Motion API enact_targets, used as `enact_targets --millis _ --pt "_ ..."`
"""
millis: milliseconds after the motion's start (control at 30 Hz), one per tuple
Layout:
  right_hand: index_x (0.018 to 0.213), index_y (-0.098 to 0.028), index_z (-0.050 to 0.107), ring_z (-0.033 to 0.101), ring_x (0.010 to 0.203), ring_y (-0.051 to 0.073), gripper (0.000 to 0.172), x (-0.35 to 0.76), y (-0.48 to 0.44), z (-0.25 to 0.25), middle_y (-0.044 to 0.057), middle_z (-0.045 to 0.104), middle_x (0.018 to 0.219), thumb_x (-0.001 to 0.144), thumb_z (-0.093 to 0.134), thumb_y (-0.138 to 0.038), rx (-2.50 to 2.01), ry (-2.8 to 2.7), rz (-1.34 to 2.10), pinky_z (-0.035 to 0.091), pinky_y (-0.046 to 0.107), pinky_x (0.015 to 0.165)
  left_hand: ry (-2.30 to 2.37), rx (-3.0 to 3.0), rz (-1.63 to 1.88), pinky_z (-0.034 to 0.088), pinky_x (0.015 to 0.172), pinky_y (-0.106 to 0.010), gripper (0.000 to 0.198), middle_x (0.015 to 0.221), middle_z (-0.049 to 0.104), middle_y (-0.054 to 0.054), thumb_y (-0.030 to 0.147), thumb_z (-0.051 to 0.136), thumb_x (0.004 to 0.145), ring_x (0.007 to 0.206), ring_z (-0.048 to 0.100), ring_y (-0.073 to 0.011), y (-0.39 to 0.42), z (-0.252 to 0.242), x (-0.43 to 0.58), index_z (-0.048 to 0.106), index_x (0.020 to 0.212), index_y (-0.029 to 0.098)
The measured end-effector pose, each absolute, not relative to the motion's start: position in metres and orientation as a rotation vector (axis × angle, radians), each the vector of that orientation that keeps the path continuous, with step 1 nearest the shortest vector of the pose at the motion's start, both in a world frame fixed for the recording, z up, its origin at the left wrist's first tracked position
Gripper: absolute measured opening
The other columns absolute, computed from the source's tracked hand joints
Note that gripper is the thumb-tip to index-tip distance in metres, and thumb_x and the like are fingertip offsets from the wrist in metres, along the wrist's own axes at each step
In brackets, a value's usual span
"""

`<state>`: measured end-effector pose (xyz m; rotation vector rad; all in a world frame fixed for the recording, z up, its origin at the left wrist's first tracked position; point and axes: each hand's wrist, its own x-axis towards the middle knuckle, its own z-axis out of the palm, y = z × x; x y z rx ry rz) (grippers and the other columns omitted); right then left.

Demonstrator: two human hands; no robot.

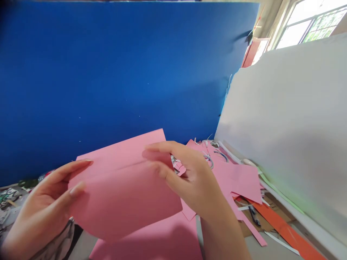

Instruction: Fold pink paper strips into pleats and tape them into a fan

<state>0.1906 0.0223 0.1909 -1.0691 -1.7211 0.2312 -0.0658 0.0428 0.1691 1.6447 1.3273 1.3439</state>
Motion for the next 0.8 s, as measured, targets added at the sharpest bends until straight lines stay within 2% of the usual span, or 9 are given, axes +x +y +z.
enact_targets --millis 100,167,300,467,600,667,733,800 --pt "0.111 -0.037 0.057 0.063 0.091 0.013 0.036 0.193 0.023 0.189 -0.006 0.069 0.097 0.078 0.068 -0.028 -1.120 -1.759 0.265 0.051 0.023 0.077 1.358 1.625 1.320 0.057 0.066 -0.025 0.044 0.111 0.067 -0.002 0.041 0.074 0.065 0.099 0.063 -0.0250 0.041 0.173 -0.065 0.063 0.107 0.030" --pt "0.111 -0.037 0.058 0.062 0.093 0.013 0.035 0.193 0.024 0.188 -0.006 0.069 0.101 0.078 0.067 -0.029 -1.147 -1.783 0.215 0.049 0.024 0.081 1.436 1.615 1.320 0.056 0.066 -0.026 0.048 0.109 0.067 -0.003 0.043 0.074 0.065 0.092 0.065 -0.0235 0.040 0.176 -0.061 0.063 0.110 0.029" --pt "0.102 -0.033 0.061 0.062 0.085 0.013 0.022 0.192 0.025 0.188 -0.004 0.068 0.098 0.083 0.062 -0.024 -1.152 -1.828 0.179 0.050 0.024 0.071 1.579 1.730 1.305 0.053 0.059 -0.023 0.044 0.103 0.068 -0.003 0.049 0.066 0.070 0.083 0.066 -0.0213 0.040 0.180 -0.054 0.064 0.107 0.027" --pt "0.099 -0.030 0.061 0.061 0.081 0.013 0.018 0.190 0.026 0.190 -0.003 0.068 0.092 0.084 0.059 -0.020 -1.097 -1.815 0.197 0.047 0.023 0.063 1.513 1.763 1.331 0.053 0.066 -0.025 0.031 0.088 0.068 -0.002 0.048 0.060 0.077 0.085 0.065 -0.0211 0.043 0.178 -0.055 0.065 0.098 0.025" --pt "0.094 -0.029 0.061 0.058 0.075 0.010 0.016 0.188 0.026 0.189 -0.005 0.066 0.084 0.083 0.061 -0.017 -1.073 -1.730 0.185 0.045 0.022 0.064 1.401 1.739 1.318 0.055 0.067 -0.026 0.041 0.107 0.066 -0.004 0.044 0.072 0.066 0.094 0.063 -0.0237 0.042 0.177 -0.055 0.064 0.101 0.026" --pt "0.090 -0.028 0.060 0.056 0.072 0.010 0.015 0.186 0.026 0.188 -0.005 0.063 0.080 0.083 0.061 -0.015 -1.035 -1.695 0.183 0.043 0.022 0.062 1.445 1.710 1.307 0.056 0.062 -0.024 0.043 0.108 0.065 -0.003 0.044 0.074 0.063 0.089 0.064 -0.0224 0.040 0.178 -0.053 0.064 0.101 0.026" --pt "0.087 -0.027 0.059 0.053 0.069 0.009 0.015 0.186 0.027 0.187 -0.005 0.061 0.076 0.083 0.060 -0.012 -0.986 -1.682 0.172 0.041 0.022 0.059 1.493 1.713 1.317 0.054 0.057 -0.023 0.034 0.099 0.067 -0.002 0.045 0.070 0.068 0.080 0.065 -0.0200 0.039 0.178 -0.051 0.065 0.095 0.026" --pt "0.085 -0.026 0.058 0.051 0.066 0.009 0.017 0.185 0.028 0.186 -0.006 0.059 0.074 0.083 0.058 -0.009 -0.962 -1.692 0.163 0.039 0.023 0.058 1.478 1.767 1.352 0.054 0.060 -0.023 0.023 0.089 0.068 -0.001 0.044 0.065 0.074 0.078 0.064 -0.0186 0.038 0.177 -0.050 0.066 0.087 0.025"
